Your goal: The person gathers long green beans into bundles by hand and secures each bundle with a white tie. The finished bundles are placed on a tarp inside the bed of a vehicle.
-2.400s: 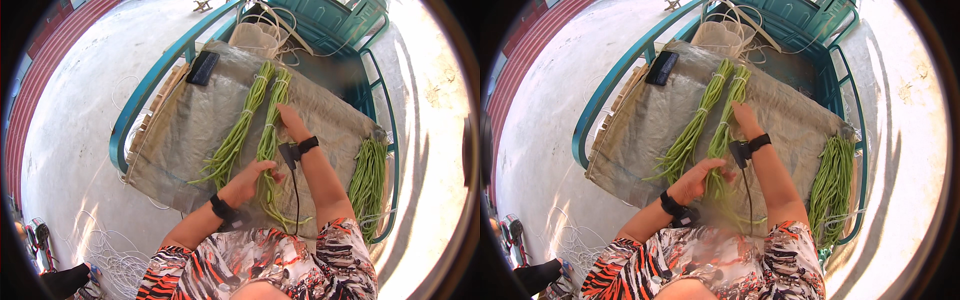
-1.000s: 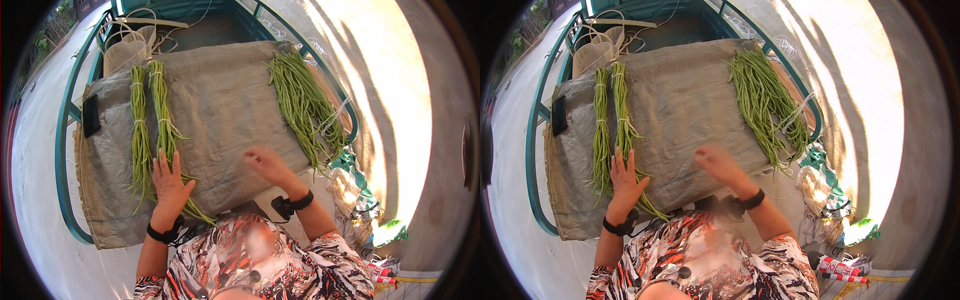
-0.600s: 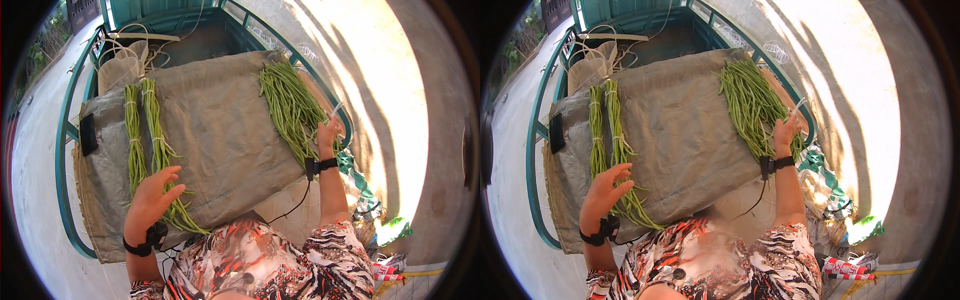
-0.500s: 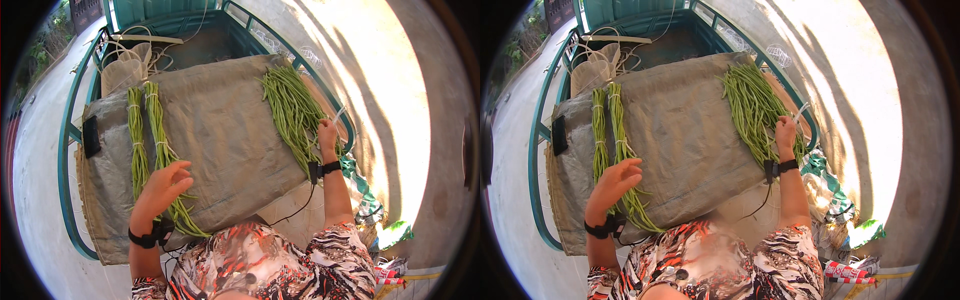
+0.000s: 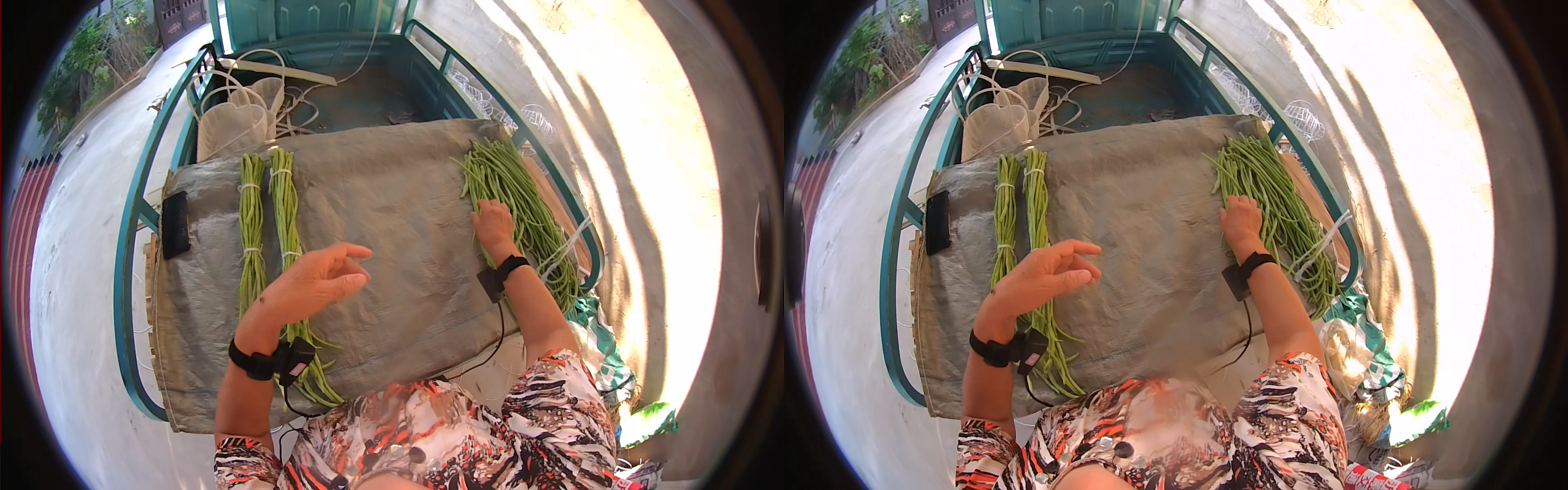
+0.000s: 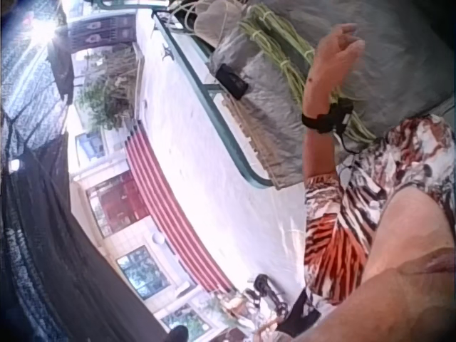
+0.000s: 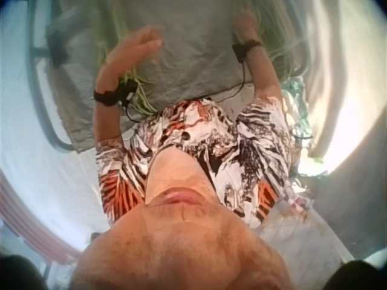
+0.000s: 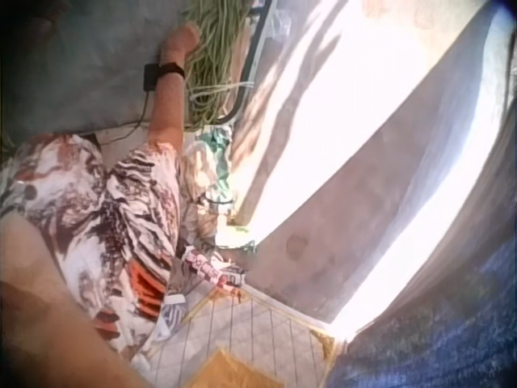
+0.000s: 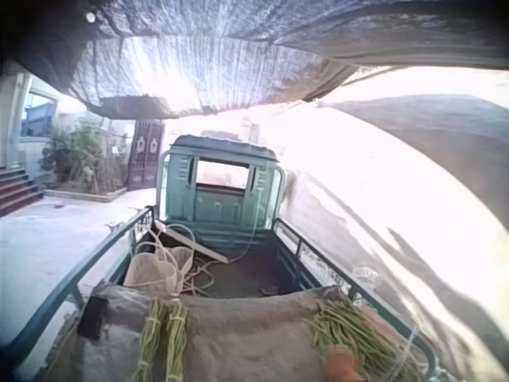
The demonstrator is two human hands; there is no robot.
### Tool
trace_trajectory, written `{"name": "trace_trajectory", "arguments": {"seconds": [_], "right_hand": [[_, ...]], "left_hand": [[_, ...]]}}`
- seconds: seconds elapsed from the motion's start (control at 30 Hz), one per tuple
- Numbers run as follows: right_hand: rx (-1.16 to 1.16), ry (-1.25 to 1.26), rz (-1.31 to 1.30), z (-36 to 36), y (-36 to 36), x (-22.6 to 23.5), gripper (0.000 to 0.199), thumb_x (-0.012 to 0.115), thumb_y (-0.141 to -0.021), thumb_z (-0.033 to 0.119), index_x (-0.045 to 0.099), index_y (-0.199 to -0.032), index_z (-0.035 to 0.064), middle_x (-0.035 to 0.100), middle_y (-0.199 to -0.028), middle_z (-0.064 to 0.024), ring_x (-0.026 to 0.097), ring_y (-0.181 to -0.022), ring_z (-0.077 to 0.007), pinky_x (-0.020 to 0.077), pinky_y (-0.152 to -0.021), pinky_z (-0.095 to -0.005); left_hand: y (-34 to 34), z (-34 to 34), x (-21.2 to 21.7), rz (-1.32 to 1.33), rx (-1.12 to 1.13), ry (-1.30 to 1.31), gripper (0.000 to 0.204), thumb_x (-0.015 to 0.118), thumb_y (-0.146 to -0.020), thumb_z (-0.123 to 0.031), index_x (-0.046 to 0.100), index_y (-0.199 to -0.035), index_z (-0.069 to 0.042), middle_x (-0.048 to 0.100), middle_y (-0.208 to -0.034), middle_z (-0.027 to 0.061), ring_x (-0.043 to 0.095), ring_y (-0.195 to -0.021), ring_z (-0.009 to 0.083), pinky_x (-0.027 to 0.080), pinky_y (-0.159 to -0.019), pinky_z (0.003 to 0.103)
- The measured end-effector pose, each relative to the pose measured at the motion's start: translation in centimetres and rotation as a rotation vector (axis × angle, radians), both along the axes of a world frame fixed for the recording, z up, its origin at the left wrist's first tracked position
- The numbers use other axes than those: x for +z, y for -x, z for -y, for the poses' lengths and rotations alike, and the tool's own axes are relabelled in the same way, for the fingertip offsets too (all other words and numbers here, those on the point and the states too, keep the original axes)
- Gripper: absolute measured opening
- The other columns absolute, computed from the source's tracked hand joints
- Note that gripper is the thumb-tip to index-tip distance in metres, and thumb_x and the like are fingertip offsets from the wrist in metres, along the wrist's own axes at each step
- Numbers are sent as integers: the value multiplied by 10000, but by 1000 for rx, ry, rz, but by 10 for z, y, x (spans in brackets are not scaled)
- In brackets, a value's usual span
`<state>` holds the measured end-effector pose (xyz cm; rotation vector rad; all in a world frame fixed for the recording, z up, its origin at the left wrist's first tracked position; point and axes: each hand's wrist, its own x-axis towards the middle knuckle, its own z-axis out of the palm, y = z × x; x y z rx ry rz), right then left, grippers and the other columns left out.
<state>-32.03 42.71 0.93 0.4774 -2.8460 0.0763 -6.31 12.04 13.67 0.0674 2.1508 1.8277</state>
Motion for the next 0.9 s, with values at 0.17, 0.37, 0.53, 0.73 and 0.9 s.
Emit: {"name": "trace_trajectory", "arguments": {"seconds": [0.17, 0.37, 0.53, 0.73, 0.9], "right_hand": [[-127, -113, -23, 16, 18, -16, 257, 676, -776, 265, 600, -953, 95, 595, -998, -82, 550, -966, -277, 455, -802, -416], [-240, 183, 173, 33, 6, -10, 289, 631, -781, 242, 571, -1013, 80, 652, -935, -133, 611, -854, -346, 467, -684, -454], [73, 469, 405, 73, -65, 3, 303, 640, -779, 226, 583, -1032, 70, 653, -830, -115, 624, -772, -285, 474, -647, -393], [522, 554, 582, 127, -168, 15, 269, 643, -785, 162, 579, -1029, 70, 628, -820, -123, 612, -730, -293, 477, -641, -365], [557, 481, 620, 137, -197, 8, 265, 637, -795, 171, 578, -1034, 72, 620, -845, -129, 607, -749, -302, 476, -643, -379]], "left_hand": [[30, 7, -3, 91, 71, -236, 416, 546, -916, -183, 421, -1273, -11, 608, -1054, 95, 593, -939, 152, 482, -813, 270], [60, 31, -108, 262, 296, -883, 307, 513, -922, -149, 472, -1183, 7, 596, -1079, 166, 608, -975, 250, 515, -855, 349], [63, 35, -147, 397, 342, -977, 301, 508, -928, -167, 474, -1138, 47, 574, -1118, 208, 587, -1034, 304, 508, -878, 379], [69, 31, -149, 485, 338, -1020, 259, 475, -943, -166, 482, -1107, 34, 591, -1081, 208, 587, -1029, 314, 504, -870, 404], [62, 32, -157, 394, 528, -1087, 264, 444, -954, -164, 492, -1146, 10, 611, -1049, 174, 599, -992, 306, 513, -833, 396]]}}
